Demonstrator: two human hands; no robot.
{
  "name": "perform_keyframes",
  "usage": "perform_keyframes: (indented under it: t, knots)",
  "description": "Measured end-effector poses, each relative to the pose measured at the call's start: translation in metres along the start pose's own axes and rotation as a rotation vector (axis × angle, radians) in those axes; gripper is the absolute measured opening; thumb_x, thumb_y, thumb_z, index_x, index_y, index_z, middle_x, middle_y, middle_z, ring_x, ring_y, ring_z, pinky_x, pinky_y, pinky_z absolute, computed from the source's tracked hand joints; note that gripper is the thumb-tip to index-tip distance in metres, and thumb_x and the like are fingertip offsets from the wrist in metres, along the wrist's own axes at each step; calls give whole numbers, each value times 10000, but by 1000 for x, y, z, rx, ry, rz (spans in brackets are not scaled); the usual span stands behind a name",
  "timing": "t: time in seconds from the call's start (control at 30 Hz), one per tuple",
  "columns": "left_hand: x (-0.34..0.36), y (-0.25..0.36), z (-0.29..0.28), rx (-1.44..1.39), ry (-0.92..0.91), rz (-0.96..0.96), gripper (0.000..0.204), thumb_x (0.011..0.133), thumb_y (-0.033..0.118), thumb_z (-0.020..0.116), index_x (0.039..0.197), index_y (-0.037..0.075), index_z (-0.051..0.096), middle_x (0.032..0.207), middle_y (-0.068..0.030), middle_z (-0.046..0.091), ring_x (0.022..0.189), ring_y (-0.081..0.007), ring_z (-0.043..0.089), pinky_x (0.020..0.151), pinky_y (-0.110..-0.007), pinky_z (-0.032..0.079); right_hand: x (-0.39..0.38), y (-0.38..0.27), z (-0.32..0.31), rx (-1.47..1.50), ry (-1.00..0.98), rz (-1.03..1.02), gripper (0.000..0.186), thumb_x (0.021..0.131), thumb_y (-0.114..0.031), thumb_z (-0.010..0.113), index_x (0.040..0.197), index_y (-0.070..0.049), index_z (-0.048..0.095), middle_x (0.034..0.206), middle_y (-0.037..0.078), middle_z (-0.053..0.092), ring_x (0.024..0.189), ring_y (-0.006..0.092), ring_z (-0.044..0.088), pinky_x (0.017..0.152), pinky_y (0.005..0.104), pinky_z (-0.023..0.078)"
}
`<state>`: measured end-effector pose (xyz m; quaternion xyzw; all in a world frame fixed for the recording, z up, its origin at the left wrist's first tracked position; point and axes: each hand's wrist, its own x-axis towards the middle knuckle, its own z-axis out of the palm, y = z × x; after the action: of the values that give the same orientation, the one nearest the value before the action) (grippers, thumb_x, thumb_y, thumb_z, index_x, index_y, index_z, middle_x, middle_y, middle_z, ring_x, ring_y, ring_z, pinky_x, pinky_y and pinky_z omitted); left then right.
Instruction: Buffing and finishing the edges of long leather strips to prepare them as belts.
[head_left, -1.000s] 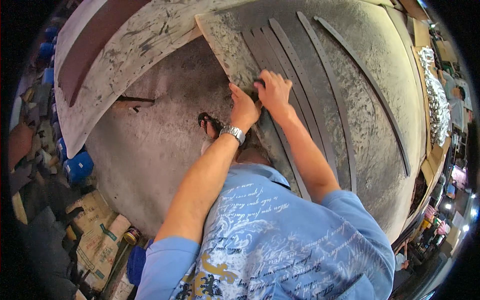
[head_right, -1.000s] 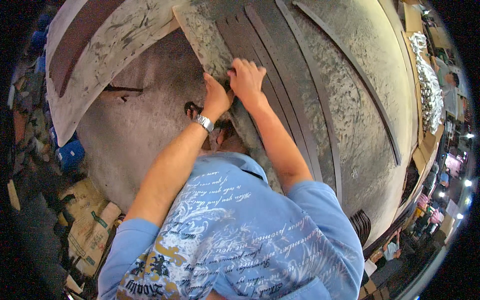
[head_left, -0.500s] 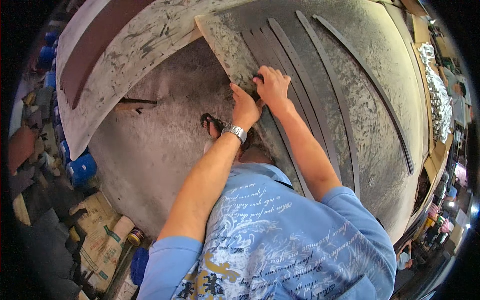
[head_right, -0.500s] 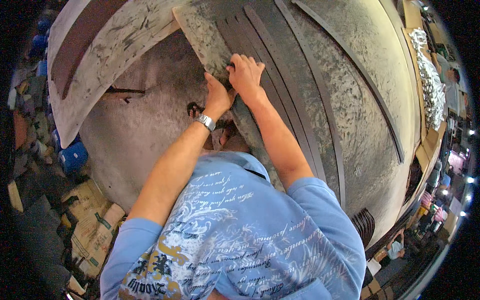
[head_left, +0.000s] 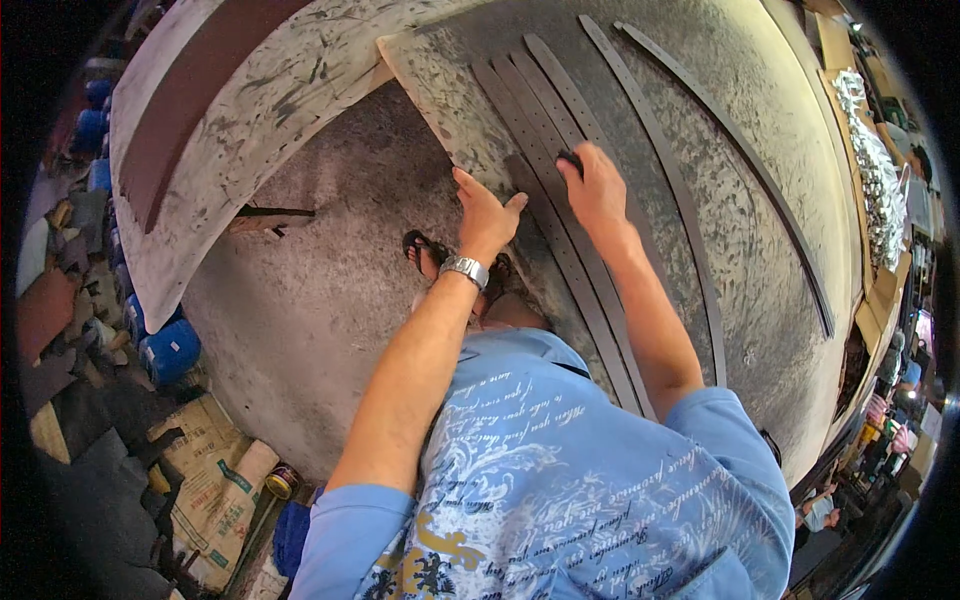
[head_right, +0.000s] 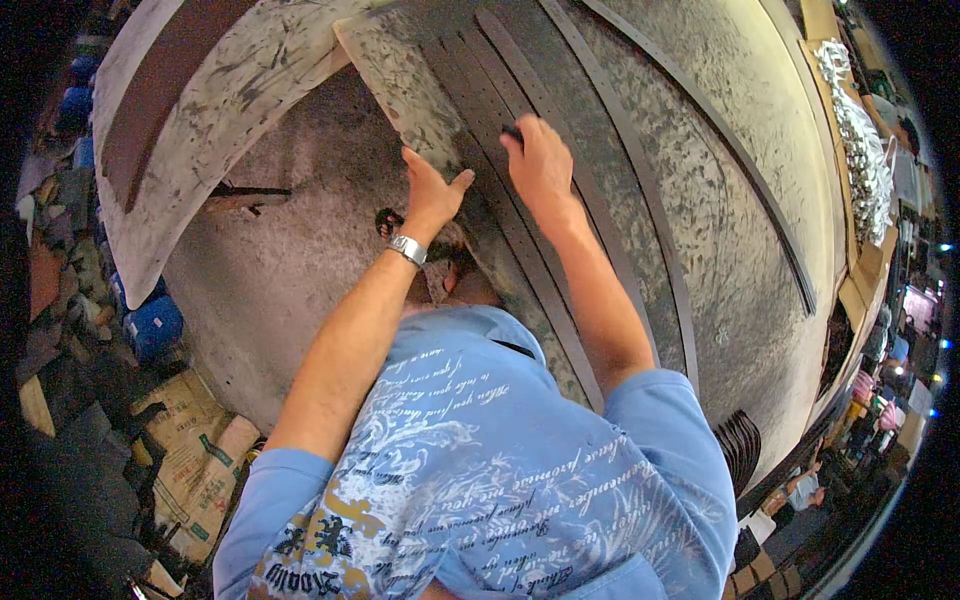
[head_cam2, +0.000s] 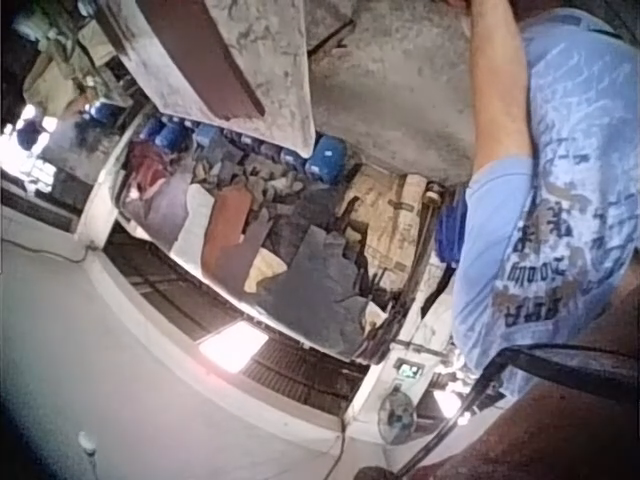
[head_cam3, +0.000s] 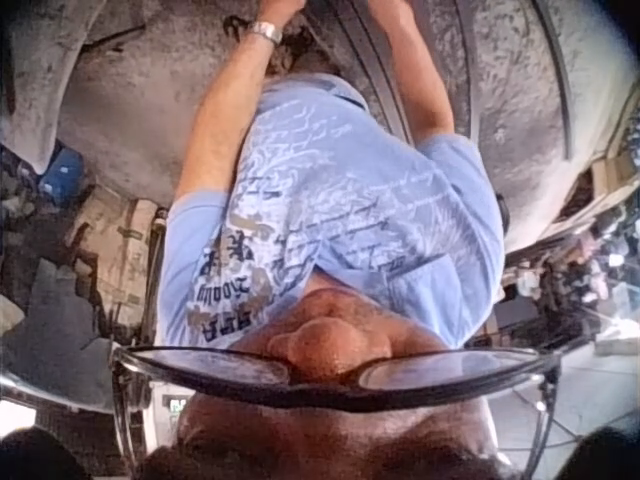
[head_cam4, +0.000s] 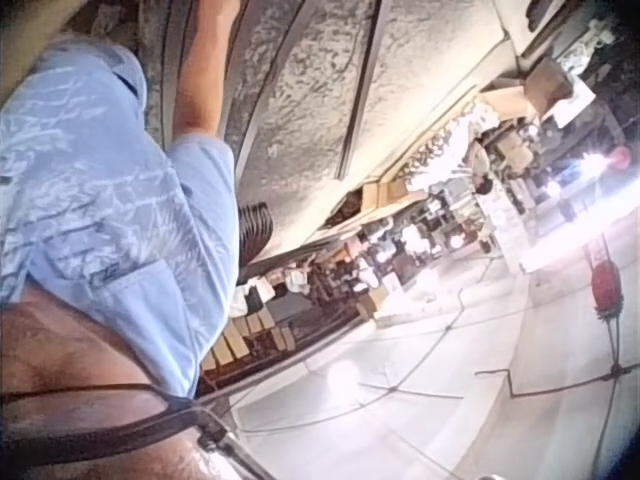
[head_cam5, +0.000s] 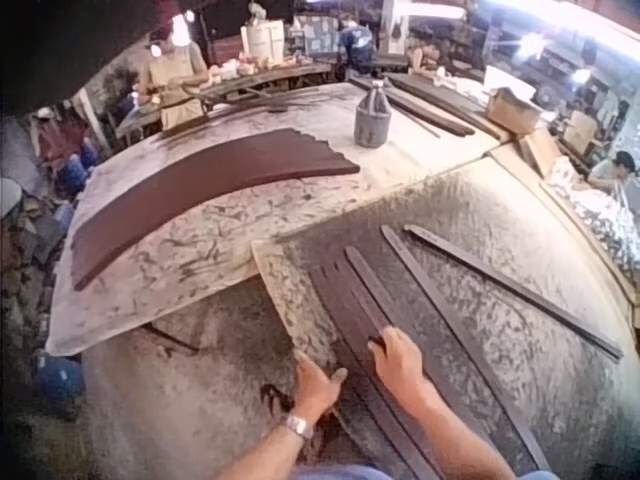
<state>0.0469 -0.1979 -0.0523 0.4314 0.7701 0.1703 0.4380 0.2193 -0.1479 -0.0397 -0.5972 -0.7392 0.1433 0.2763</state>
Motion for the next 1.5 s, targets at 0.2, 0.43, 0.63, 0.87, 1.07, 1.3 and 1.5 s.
perform_keyframes:
  t: [0.2, 0.43, 0.63, 0.87, 1.07, 1.3, 1.5]
  knots:
    - [-21, 20, -11, 280, 299, 105, 1155, 798, 392, 796, 1557, -7, 22, 1578, -255, 161, 1474, -396, 176, 1149, -593, 248, -78, -9, -19, -85, -131, -40, 256, 836, -148, 708, 1067, -98, 609, 1021, 95, 612, 945, 317, 584, 764, 459, 432]
    - [3, 25, -12, 310, 283, 397, 624, 797, 331, 792, 1326, 91, 564, 1471, -113, 344, 1358, -357, 337, 1077, -558, 297, -99, -7, -16, -184, -134, -90, 339, 778, -35, 623, 1105, -123, 628, 1103, 80, 586, 1017, 292, 551, 829, 437, 411]
    - [25, 20, -13, 71, 214, 402, 363, 808, 182, 773, 1135, 70, 660, 1201, -108, 598, 1111, -289, 573, 911, -450, 464, -100, -6, -14, -161, -116, -73, 339, 765, -29, 637, 1089, -127, 632, 1108, 80, 582, 1026, 292, 546, 835, 435, 410]
    - [32, 34, -21, -1, 170, 362, 204, 881, 207, 694, 968, 21, 696, 882, -167, 723, 870, -337, 690, 794, -420, 522, -102, -5, -13, -146, -85, -69, 346, 727, 0, 653, 1047, -129, 624, 1090, 74, 577, 1011, 286, 536, 812, 432, 400]
    - [55, 26, -15, 5, 133, 296, 305, 963, 271, 576, 963, -12, 688, 878, -199, 713, 883, -391, 680, 824, -482, 507, -103, -5, -12, -137, -45, -80, 332, 726, 9, 642, 1024, -133, 620, 1060, 69, 574, 995, 282, 533, 788, 426, 394]
    - [70, 26, -20, -173, 47, 268, 333, 992, 278, 539, 1006, -31, 660, 851, -171, 718, 818, -327, 710, 731, -424, 537, -104, -2, -2, -158, 3, -82, 279, 752, -20, 630, 996, -154, 619, 1019, 41, 574, 973, 267, 543, 766, 431, 398]
    - [68, 33, -42, 14, -230, 488, 217, 989, 155, 549, 1009, -39, 644, 851, -95, 702, 731, -168, 711, 637, -302, 564, -103, -13, -5, -186, 51, -54, 275, 743, -29, 649, 982, -162, 620, 1001, 32, 576, 952, 262, 551, 775, 427, 405]
